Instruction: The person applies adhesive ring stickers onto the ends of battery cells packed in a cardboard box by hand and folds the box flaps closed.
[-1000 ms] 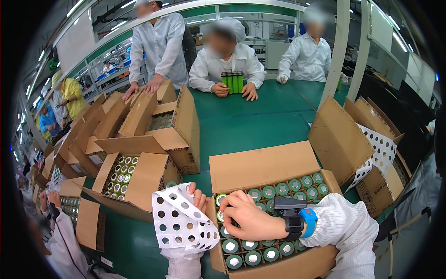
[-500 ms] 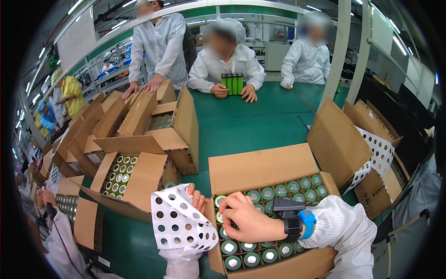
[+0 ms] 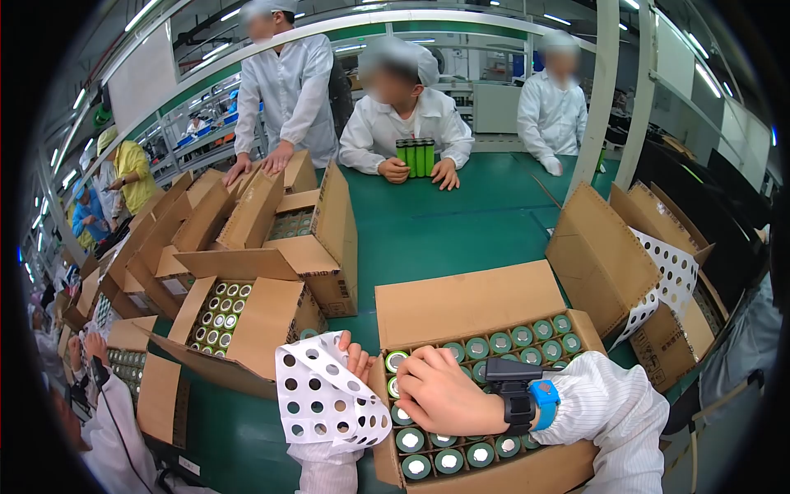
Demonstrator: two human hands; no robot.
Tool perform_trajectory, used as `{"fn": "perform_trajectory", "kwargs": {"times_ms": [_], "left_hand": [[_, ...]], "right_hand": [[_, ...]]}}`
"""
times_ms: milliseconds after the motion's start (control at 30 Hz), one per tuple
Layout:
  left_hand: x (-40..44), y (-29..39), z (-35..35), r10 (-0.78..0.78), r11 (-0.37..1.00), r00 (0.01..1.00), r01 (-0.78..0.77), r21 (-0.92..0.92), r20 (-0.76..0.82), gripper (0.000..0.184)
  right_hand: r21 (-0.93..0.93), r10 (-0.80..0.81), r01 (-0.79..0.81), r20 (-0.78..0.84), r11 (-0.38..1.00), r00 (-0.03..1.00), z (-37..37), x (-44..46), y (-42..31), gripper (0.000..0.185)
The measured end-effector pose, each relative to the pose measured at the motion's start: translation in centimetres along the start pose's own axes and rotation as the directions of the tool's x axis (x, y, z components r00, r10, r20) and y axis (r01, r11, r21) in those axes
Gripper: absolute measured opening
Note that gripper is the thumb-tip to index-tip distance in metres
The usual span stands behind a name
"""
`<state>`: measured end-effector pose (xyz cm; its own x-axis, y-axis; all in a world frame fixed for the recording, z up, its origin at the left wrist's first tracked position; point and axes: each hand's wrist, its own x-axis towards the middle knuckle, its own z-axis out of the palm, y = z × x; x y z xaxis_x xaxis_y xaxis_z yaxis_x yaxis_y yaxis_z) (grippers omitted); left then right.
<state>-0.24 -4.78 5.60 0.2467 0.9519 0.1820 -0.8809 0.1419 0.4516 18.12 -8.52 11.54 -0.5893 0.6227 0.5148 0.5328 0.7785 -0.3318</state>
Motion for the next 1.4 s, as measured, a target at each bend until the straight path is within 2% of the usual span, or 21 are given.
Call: {"fn": "perform_trajectory", "kwargs": {"times_ms": [167,233,400,467,500,567,633,700,733,800,833,900,933,967,1033,1100,1167,1200,1233,1367,1400], "left_hand": [[0.4,-0.1,-1.0,0.012,1.000,1.000,-0.012,-0.018,0.003,0.030],[0.8,-0.1,-2.1,-0.014,0.999,0.993,0.019,-0.042,0.118,0.031],[0.7,-0.1,-1.6,0.005,0.996,0.993,0.006,-0.086,0.120,0.033],[0.3,0.0,-0.7,-0.003,1.000,1.000,0.004,-0.020,0.027,0.033],[0.1,0.0,-0.3,-0.004,1.000,1.000,0.005,-0.015,0.029,0.033],[0.0,0.1,0.3,0.006,0.999,1.000,-0.005,0.036,-0.004,0.033],[0.0,0.0,0.6,0.014,0.999,1.000,-0.014,0.038,0.008,0.034],[-0.2,-0.1,1.0,0.037,0.998,0.999,-0.036,0.056,-0.012,0.033],[-0.1,0.0,0.8,0.034,0.998,0.999,-0.034,0.056,-0.010,0.033],[0.1,0.1,-0.3,0.009,1.000,0.999,-0.009,0.005,0.045,0.032],[0.0,0.2,-0.3,0.007,1.000,0.999,-0.007,-0.002,0.046,0.032],[0.2,0.2,-0.3,-0.012,0.999,1.000,0.013,-0.030,0.016,0.029],[0.6,0.2,-1.8,-0.033,0.997,0.996,0.039,-0.063,0.084,0.027],[1.0,0.1,-2.6,-0.046,0.995,0.993,0.055,-0.080,0.110,0.027],[1.9,-0.2,-4.1,-0.040,0.993,0.973,0.065,-0.102,0.227,0.027],[2.4,-0.2,-5.4,-0.032,0.991,0.944,0.072,-0.111,0.329,0.027],[2.8,-0.3,-5.7,-0.020,0.991,0.909,0.074,-0.115,0.416,0.027],[2.4,-0.2,-5.8,-0.019,0.993,0.935,0.059,-0.102,0.354,0.027],[2.4,-0.3,-5.5,-0.001,0.986,0.912,0.069,-0.152,0.410,0.024],[3.9,-1.9,-4.0,-0.059,0.979,0.904,0.135,-0.152,0.423,0.023],[4.3,-2.2,-3.5,-0.081,0.977,0.902,0.156,-0.145,0.425,0.023]], "right_hand": [[-0.053,-0.009,0.011,0.028,0.999,1.000,0.1,-0.1,-0.1,0.016],[-0.197,-0.050,0.058,0.046,0.979,0.998,-0.1,0.0,-0.4,0.017],[-0.306,-0.019,0.047,0.093,0.951,0.996,-0.4,0.2,-0.8,0.021],[-0.259,0.047,-0.036,0.036,0.965,0.998,-0.5,0.2,-0.5,0.025],[-0.257,0.045,-0.036,0.030,0.966,0.999,-0.4,0.1,-0.3,0.025],[-0.014,0.126,-0.125,0.109,0.992,0.986,-0.5,0.2,0.4,0.028],[0.028,0.101,-0.103,0.069,0.994,0.992,-0.5,0.4,0.8,0.023],[0.192,0.105,-0.109,0.027,0.975,0.994,-0.3,0.4,1.2,0.019],[0.191,0.108,-0.110,0.026,0.975,0.994,-0.5,0.4,0.9,0.019],[0.312,-0.038,-0.003,0.127,0.950,0.991,-1.2,0.1,-0.4,0.016],[0.272,-0.130,0.101,0.094,0.957,0.987,-1.4,0.0,-0.7,0.022],[0.113,-0.265,0.249,0.163,0.962,0.950,-0.9,-0.1,-0.7,0.027],[0.073,-0.326,0.320,0.092,0.945,0.941,-0.6,-0.3,-0.8,0.031],[0.046,-0.355,0.353,0.094,0.935,0.930,-0.4,-0.4,-0.9,0.031],[-0.005,-0.344,0.344,0.049,0.939,0.938,-0.3,-0.6,-1.2,0.031],[-0.022,-0.346,0.348,0.068,0.937,0.936,-0.2,-0.9,-1.2,0.031],[-0.009,-0.275,0.278,0.125,0.961,0.953,-0.6,-0.8,-1.6,0.032],[-0.024,-0.264,0.269,0.123,0.963,0.957,-0.6,-0.7,-1.6,0.032],[-0.021,-0.263,0.268,0.122,0.963,0.957,-0.5,-0.7,-1.6,0.034],[0.032,-0.281,0.280,0.102,0.960,0.954,-0.5,-0.2,-1.8,0.043],[0.071,-0.260,0.251,0.172,0.965,0.950,-1.6,-0.3,-2.1,0.016]]}}
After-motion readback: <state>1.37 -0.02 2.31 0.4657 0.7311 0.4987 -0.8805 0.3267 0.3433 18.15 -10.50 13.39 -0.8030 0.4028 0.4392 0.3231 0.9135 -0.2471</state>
